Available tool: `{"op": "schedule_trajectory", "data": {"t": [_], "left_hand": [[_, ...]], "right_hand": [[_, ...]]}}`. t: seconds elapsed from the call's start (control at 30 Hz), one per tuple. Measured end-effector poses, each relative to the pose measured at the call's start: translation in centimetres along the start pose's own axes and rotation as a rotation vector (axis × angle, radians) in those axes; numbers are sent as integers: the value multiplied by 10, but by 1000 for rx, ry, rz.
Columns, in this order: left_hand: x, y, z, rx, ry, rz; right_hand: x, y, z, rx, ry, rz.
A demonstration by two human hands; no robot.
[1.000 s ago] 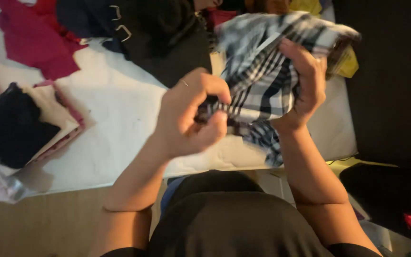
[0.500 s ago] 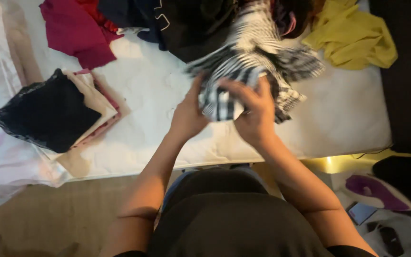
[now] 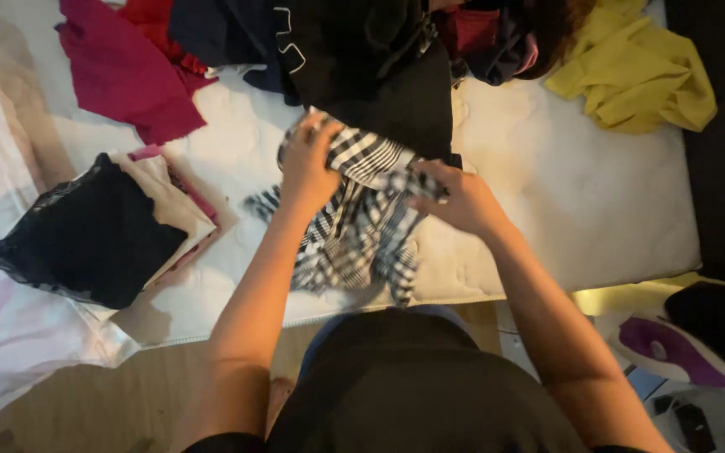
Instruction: The person folds several garments on a bed, including a brown top, a black polka-dot top, a checkered shirt, and a yellow top. Each item is smoothed, folded into a compact rectangle, and placed in a growing stack on the left side of the bed.
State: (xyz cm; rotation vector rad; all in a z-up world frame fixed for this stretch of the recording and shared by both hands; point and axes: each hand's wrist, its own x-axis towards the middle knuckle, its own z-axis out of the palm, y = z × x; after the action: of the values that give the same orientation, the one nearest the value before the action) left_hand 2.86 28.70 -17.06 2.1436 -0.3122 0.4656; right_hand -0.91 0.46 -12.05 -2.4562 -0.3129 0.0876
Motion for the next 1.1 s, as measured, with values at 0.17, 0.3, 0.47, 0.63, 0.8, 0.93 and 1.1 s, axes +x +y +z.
{"op": "schedule_trajectory", "data": {"t": [0.17,0.3,0.47,0.63,0.8,0.93,1.1], "left_hand": [[-15,-87,86,197,-347,-261],[-14,-162,135,115,-179,-312],[59,-179,137,-390,289,-1363],[133,-271,185,-447,60,-1120],[338,-112,112,-746,173,-494],[308,-95,99,-248,-44,298],[195,-101,103,-716,-286,38]], "right_hand": [[74,191,77,233,-57,296],[138,211,102,522,23,630],[194,254,167,962,-77,927],[270,193,60,625,-21,587],[344,188,-117,1771,139,-560],[309,154,-139,1434,199,-429],[255,181,51,-78,85,-377]]}}
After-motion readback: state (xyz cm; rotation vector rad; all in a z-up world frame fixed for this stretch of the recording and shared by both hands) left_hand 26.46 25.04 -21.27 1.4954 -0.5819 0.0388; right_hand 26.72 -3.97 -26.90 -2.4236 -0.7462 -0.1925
